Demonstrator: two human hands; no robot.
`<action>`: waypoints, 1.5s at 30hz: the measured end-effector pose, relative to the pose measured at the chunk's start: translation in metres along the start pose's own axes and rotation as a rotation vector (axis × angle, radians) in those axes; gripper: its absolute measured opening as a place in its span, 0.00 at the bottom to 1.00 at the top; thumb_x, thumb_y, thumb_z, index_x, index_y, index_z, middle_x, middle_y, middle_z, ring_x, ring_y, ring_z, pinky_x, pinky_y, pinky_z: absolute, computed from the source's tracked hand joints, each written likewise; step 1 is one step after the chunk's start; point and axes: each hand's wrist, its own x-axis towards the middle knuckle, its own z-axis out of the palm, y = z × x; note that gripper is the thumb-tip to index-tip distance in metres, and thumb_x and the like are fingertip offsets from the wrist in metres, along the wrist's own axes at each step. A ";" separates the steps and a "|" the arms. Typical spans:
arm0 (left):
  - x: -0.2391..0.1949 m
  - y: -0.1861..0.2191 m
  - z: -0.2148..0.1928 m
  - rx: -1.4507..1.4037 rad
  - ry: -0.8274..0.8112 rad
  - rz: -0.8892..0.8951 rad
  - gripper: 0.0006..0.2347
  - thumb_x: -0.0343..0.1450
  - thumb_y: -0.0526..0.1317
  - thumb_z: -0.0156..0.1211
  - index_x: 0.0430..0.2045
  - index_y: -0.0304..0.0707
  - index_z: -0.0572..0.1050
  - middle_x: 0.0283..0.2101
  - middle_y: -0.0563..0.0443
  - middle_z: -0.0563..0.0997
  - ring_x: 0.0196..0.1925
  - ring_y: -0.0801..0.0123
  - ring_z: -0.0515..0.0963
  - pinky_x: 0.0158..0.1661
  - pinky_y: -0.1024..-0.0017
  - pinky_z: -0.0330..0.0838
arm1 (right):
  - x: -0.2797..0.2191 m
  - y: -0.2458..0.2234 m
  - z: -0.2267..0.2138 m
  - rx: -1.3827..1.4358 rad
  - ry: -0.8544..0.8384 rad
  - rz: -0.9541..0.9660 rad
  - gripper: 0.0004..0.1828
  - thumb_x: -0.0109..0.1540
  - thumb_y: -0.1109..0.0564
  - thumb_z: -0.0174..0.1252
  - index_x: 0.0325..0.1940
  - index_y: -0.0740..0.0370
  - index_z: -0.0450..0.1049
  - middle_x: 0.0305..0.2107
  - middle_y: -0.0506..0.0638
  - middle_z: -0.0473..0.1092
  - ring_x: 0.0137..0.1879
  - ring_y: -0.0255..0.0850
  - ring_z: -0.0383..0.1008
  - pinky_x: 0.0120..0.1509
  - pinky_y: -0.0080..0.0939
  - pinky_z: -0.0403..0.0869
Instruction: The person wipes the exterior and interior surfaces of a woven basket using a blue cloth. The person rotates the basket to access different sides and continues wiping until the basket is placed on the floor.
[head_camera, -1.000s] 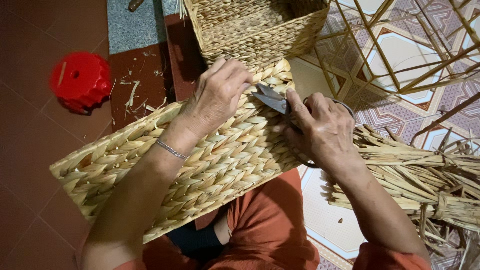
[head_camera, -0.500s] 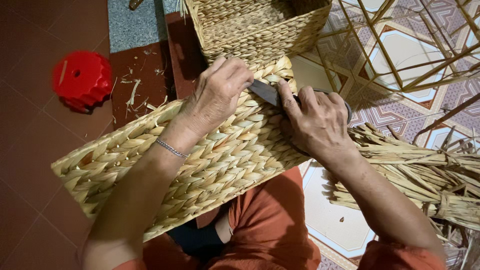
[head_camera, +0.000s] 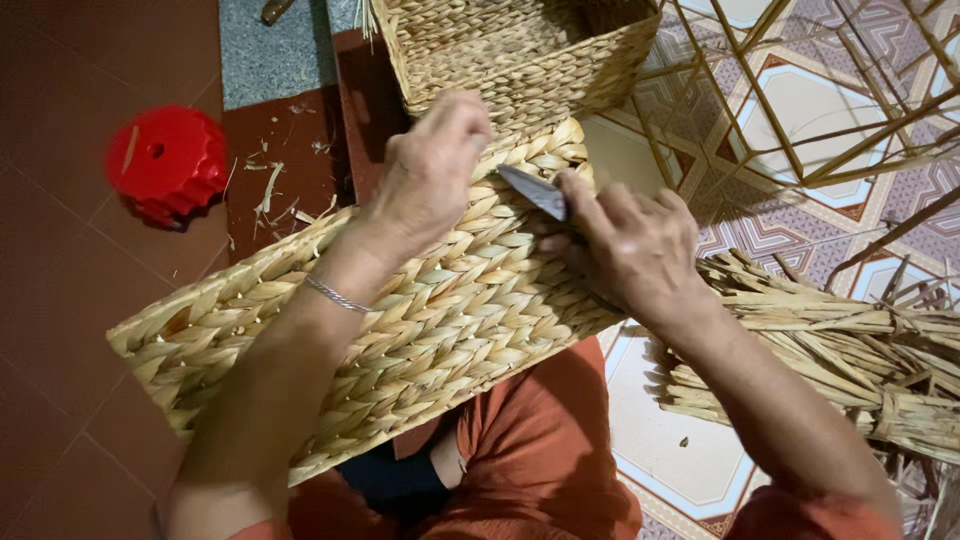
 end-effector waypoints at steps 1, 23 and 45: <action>0.000 -0.004 -0.003 -0.081 0.001 -0.091 0.03 0.79 0.28 0.46 0.37 0.30 0.69 0.47 0.40 0.78 0.43 0.63 0.86 0.35 0.73 0.81 | -0.002 0.002 0.001 0.066 0.070 0.069 0.35 0.63 0.35 0.61 0.67 0.57 0.72 0.28 0.52 0.73 0.24 0.40 0.70 0.26 0.42 0.69; -0.072 -0.023 -0.113 -0.011 -0.169 -0.714 0.10 0.76 0.42 0.55 0.43 0.41 0.81 0.36 0.49 0.85 0.27 0.63 0.77 0.30 0.61 0.76 | -0.035 -0.012 0.025 0.839 0.147 0.546 0.22 0.66 0.54 0.67 0.60 0.68 0.76 0.42 0.55 0.78 0.45 0.37 0.78 0.50 0.37 0.76; -0.052 -0.037 -0.049 0.056 -0.074 -0.064 0.04 0.74 0.34 0.63 0.36 0.34 0.83 0.36 0.45 0.85 0.41 0.65 0.83 0.43 0.69 0.80 | -0.040 -0.007 0.033 0.736 0.164 0.494 0.21 0.67 0.54 0.66 0.60 0.69 0.75 0.38 0.56 0.78 0.41 0.39 0.80 0.44 0.39 0.79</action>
